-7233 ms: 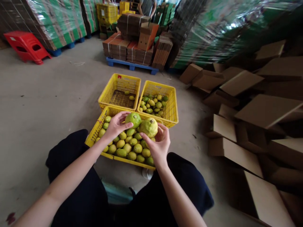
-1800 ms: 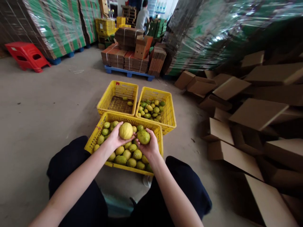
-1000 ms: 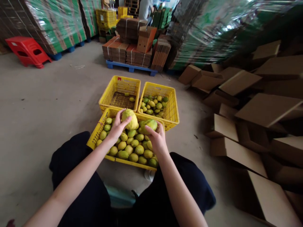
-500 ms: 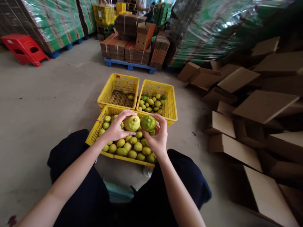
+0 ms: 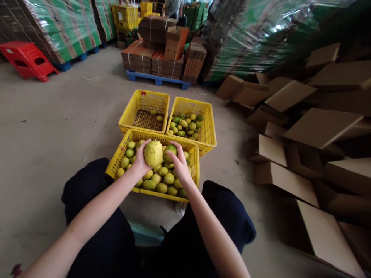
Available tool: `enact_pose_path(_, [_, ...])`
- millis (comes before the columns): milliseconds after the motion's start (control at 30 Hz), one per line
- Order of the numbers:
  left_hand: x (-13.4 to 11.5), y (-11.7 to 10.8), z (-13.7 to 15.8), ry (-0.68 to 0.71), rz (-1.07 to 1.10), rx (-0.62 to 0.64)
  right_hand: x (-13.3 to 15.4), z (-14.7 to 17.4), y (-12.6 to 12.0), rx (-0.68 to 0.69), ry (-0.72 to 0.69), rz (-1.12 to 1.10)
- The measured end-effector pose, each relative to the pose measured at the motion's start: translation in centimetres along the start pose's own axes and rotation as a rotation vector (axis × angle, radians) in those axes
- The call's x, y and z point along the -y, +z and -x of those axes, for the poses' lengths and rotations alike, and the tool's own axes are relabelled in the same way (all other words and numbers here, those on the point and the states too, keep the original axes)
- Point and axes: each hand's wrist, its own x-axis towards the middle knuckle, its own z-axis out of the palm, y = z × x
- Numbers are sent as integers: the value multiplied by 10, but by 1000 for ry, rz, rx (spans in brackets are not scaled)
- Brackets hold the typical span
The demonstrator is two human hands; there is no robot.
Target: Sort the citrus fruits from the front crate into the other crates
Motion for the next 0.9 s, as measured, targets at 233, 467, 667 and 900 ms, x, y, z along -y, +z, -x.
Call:
enact_pose_path(233, [15, 3, 4, -11, 142, 13, -14, 3, 8, 123, -72, 440])
enact_pose_path(467, [24, -8, 1, -40, 71, 79, -27, 14, 16, 99, -174, 609])
enact_pose_path(667, [19, -6, 8, -135, 16, 177, -27, 20, 18, 41, -421, 598])
enact_pose_path(900, [12, -10, 2, -196, -31, 170, -21, 26, 15, 126, -441, 331])
